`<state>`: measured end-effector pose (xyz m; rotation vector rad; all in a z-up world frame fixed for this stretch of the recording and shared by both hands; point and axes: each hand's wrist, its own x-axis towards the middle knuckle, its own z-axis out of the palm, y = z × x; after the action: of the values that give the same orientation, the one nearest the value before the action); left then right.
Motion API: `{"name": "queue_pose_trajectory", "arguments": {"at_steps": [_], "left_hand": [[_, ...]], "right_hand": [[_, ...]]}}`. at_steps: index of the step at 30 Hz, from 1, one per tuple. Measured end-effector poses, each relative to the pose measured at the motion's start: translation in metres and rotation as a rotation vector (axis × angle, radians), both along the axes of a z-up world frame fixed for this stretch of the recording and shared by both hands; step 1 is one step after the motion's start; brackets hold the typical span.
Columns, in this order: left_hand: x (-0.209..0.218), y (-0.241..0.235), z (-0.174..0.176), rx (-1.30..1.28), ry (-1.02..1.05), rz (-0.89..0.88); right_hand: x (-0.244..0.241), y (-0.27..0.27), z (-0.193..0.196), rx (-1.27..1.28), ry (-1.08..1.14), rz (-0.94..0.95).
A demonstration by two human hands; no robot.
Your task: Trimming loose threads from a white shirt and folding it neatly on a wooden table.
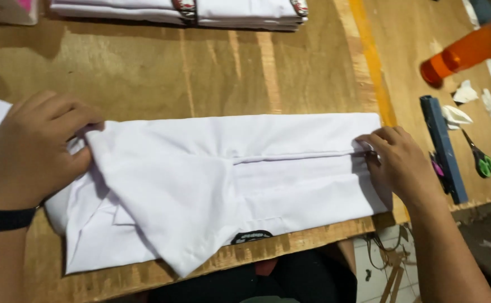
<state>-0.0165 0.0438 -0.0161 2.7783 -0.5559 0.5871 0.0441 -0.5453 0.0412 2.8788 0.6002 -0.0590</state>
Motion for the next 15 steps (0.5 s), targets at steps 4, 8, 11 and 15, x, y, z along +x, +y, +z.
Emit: {"name": "queue_pose_trajectory", "arguments": {"at_steps": [4,8,11,15], "left_hand": [[0.001,0.007,-0.024,-0.099,0.009,0.029],[0.004,0.022,-0.044,-0.310,0.111,-0.074],[0.004,0.029,-0.051,-0.279,0.091,-0.169],[0.001,0.022,-0.037,-0.139,0.099,-0.090]], "right_hand": [[0.011,-0.016,-0.013,-0.037,-0.062,0.042],[0.019,-0.035,-0.025,-0.005,-0.130,0.043],[0.018,-0.039,-0.029,0.046,-0.196,0.061],[0.014,-0.036,-0.023,0.012,-0.171,0.072]]}}
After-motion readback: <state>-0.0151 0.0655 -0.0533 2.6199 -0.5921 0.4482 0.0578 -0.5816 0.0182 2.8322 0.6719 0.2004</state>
